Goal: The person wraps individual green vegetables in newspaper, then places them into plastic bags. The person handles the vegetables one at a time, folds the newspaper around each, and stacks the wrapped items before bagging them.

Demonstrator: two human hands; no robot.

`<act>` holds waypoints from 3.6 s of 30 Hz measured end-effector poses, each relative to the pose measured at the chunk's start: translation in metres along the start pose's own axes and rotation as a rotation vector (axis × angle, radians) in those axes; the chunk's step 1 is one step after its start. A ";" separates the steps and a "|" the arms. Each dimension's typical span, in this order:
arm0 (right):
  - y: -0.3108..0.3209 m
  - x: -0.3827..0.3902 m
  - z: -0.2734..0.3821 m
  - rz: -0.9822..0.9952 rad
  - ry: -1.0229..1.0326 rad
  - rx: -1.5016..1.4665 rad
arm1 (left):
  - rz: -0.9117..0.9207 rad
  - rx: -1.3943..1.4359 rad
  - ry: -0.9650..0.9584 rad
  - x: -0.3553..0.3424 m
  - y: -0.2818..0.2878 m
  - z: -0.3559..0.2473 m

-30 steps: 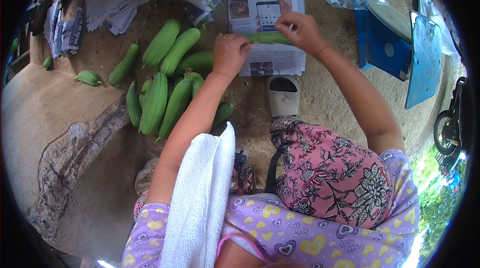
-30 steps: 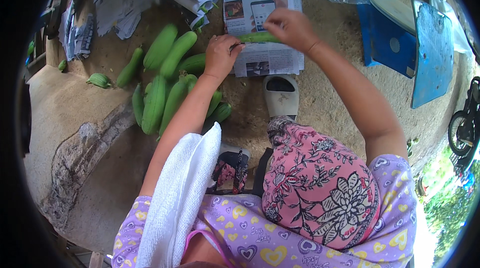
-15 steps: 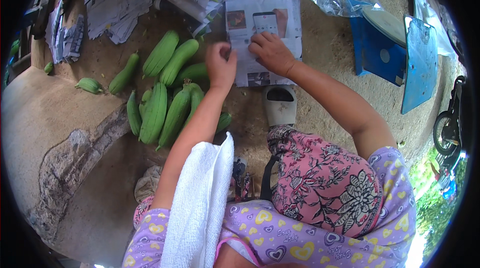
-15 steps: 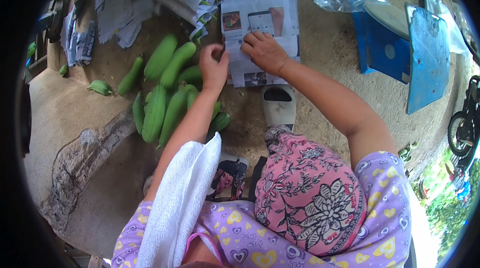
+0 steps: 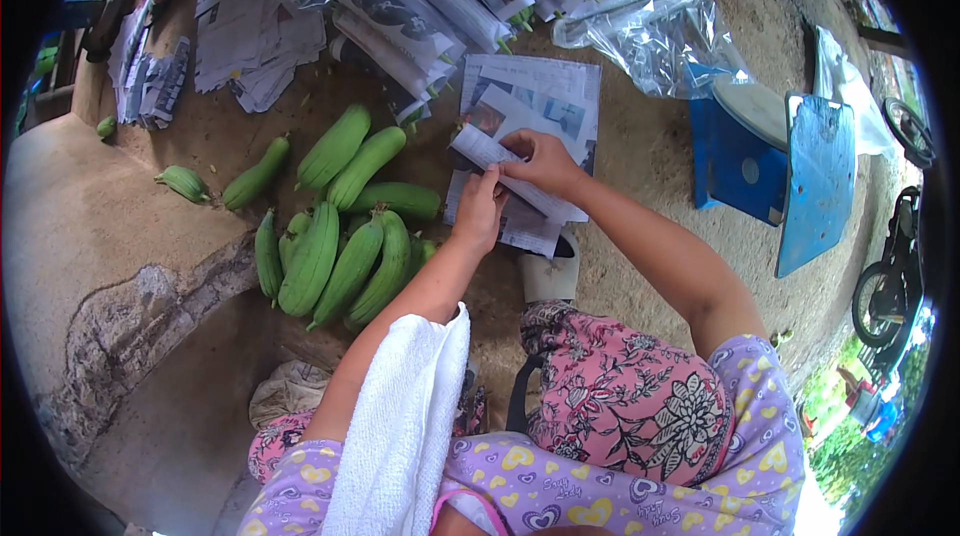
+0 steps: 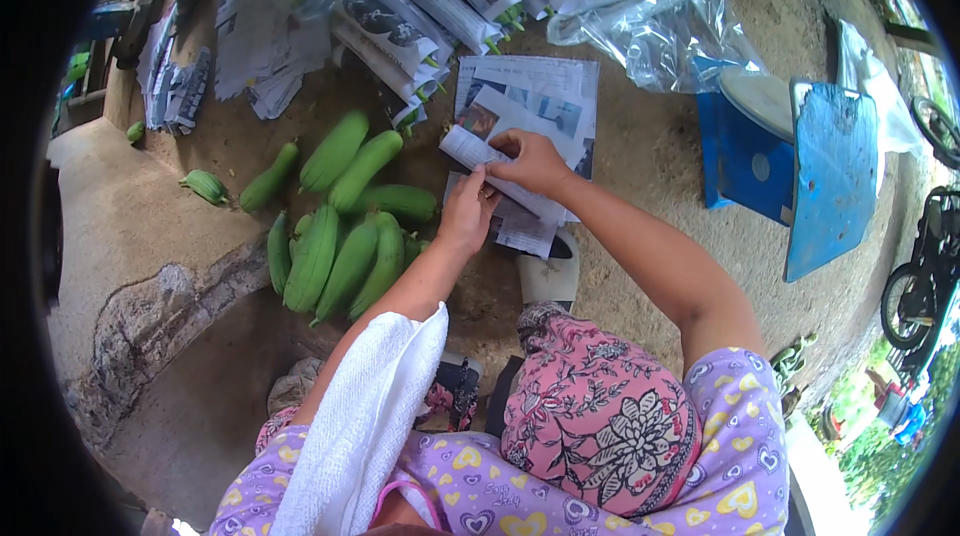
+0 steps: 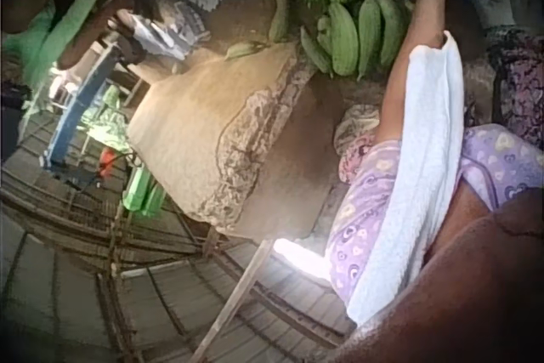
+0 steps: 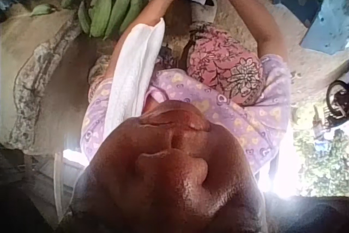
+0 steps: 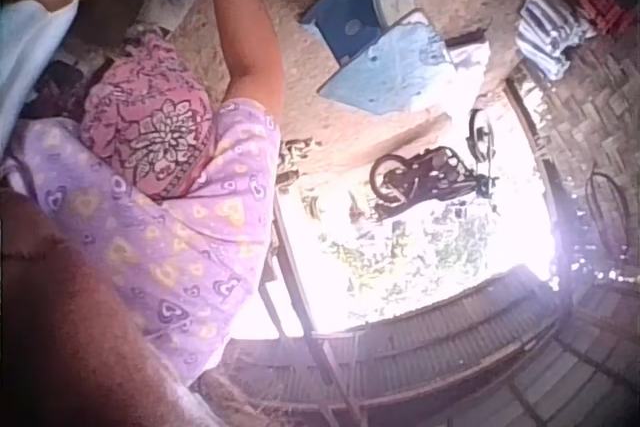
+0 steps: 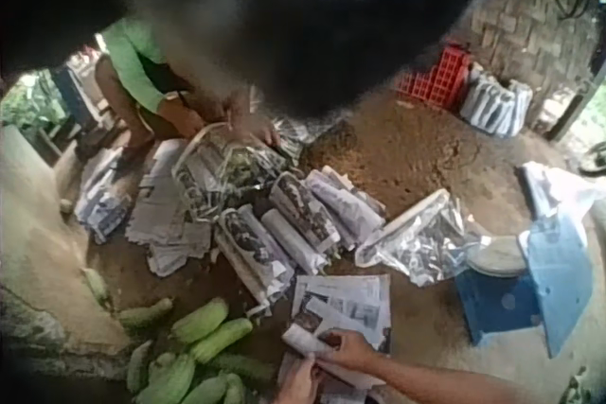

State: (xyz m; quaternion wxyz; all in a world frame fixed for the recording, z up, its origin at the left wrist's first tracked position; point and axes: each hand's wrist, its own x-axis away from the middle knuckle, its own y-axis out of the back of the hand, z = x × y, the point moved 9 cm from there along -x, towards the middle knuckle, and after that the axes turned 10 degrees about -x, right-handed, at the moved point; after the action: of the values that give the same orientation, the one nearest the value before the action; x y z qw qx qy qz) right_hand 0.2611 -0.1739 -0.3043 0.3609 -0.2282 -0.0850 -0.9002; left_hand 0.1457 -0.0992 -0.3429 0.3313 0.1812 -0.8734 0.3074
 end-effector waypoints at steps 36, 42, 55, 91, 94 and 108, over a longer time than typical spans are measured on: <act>0.015 -0.039 0.183 -0.270 0.632 0.424 | -0.293 -1.281 -0.868 0.076 -0.015 -0.242; 0.034 -0.128 0.188 -0.382 0.454 0.562 | -0.469 -1.915 -0.548 0.053 0.081 -0.267; 0.085 -0.048 0.088 -0.337 0.202 0.046 | -0.350 -0.607 -0.174 0.053 0.254 -0.253; 0.045 0.023 0.011 -0.157 -0.167 -0.224 | -0.142 -1.553 0.185 0.026 0.167 -0.213; 0.029 0.026 0.022 -0.023 -0.201 -0.248 | -0.119 -1.340 0.186 0.030 0.174 -0.213; -0.045 0.053 0.077 0.122 -0.100 -0.617 | 0.076 -0.978 -0.301 0.085 -0.021 -0.157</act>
State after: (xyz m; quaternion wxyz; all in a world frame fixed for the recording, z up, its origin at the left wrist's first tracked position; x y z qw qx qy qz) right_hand 0.2236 -0.1495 -0.2106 0.3235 -0.3757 0.1883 -0.8478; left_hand 0.1686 -0.0215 -0.1827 0.2366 0.0153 -0.9591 -0.1546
